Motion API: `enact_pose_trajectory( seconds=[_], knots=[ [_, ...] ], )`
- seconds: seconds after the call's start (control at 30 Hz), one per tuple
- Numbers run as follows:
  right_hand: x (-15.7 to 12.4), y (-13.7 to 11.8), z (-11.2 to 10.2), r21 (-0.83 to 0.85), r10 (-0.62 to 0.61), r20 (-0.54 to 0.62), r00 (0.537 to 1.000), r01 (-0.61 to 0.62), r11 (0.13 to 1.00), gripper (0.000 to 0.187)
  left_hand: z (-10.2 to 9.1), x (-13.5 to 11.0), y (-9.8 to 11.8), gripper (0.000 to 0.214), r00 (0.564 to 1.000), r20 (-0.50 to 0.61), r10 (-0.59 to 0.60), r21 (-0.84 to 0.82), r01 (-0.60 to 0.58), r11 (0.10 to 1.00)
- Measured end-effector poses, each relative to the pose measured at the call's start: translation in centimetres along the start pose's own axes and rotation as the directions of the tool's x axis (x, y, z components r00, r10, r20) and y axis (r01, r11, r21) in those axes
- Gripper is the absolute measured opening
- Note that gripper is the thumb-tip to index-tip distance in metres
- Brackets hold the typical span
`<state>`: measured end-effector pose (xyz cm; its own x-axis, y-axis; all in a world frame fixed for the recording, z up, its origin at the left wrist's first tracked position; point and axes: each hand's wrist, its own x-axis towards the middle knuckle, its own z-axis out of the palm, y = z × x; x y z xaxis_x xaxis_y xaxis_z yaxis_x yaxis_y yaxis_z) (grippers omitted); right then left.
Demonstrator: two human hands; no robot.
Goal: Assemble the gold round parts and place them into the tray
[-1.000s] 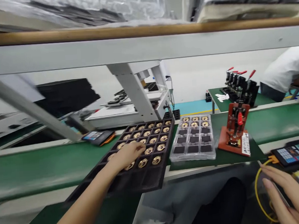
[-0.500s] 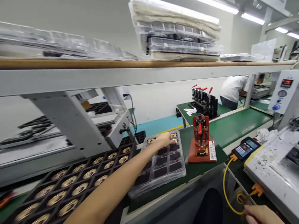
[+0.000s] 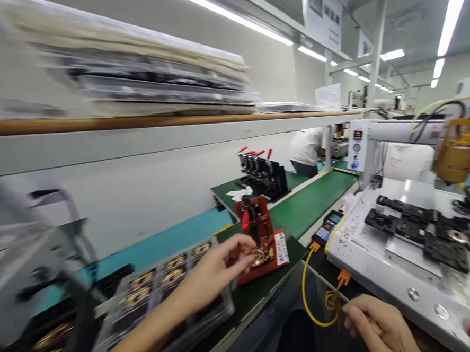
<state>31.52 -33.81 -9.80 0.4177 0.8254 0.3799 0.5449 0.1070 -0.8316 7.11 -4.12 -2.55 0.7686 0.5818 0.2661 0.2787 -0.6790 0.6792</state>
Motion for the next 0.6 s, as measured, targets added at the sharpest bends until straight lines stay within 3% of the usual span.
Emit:
enact_pose_trajectory(
  seconds=[0.07,0.1,0.17,0.23,0.33,0.4,0.47,0.53,0.6],
  knots=[
    [0.9,-1.2,0.2,0.11,0.056,-0.023,0.998,-0.053,0.992,0.029,3.5,0.4,3.8,0.012,0.963,0.033,0.266,-0.065,-0.264,0.962],
    [1.3,-1.8,0.3,0.17,0.067,-0.059,0.996,-0.056,0.984,0.024,5.1,0.7,5.4,0.014,0.912,0.033,0.408,-0.074,-0.405,0.911],
    [2.0,-2.6,0.1,0.264,0.062,-0.069,0.996,-0.042,0.964,0.051,7.9,1.7,7.9,0.015,0.757,0.022,0.653,-0.045,-0.651,0.757],
    [2.3,-3.1,-0.6,0.282,0.063,-0.04,0.997,-0.049,0.958,0.071,10.0,2.9,9.7,0.016,0.597,0.027,0.802,0.016,-0.802,0.596],
    [2.0,-3.5,-2.4,0.206,0.115,-0.073,0.991,-0.098,0.974,0.05,12.3,4.7,11.8,0.021,0.445,0.051,0.894,0.071,-0.895,0.441],
    [1.5,-3.5,-3.7,0.152,0.129,-0.14,0.982,-0.108,0.983,0.039,13.6,5.5,12.9,0.025,0.394,0.064,0.917,0.045,-0.919,0.391],
    [0.9,-3.2,-4.9,0.107,0.133,-0.194,0.972,-0.114,0.988,0.035,14.9,6.0,14.0,0.026,0.378,0.085,0.922,0.0,-0.925,0.38],
    [0.2,-2.7,-6.3,0.074,0.145,-0.235,0.961,-0.131,0.989,0.035,16.4,6.7,15.0,0.024,0.392,0.126,0.911,-0.067,-0.913,0.402],
    [-0.7,-1.7,-8.0,0.029,0.16,-0.297,0.941,-0.158,0.987,0.034,18.0,7.9,15.9,0.017,0.433,0.178,0.884,-0.138,-0.878,0.458]
  ],
)
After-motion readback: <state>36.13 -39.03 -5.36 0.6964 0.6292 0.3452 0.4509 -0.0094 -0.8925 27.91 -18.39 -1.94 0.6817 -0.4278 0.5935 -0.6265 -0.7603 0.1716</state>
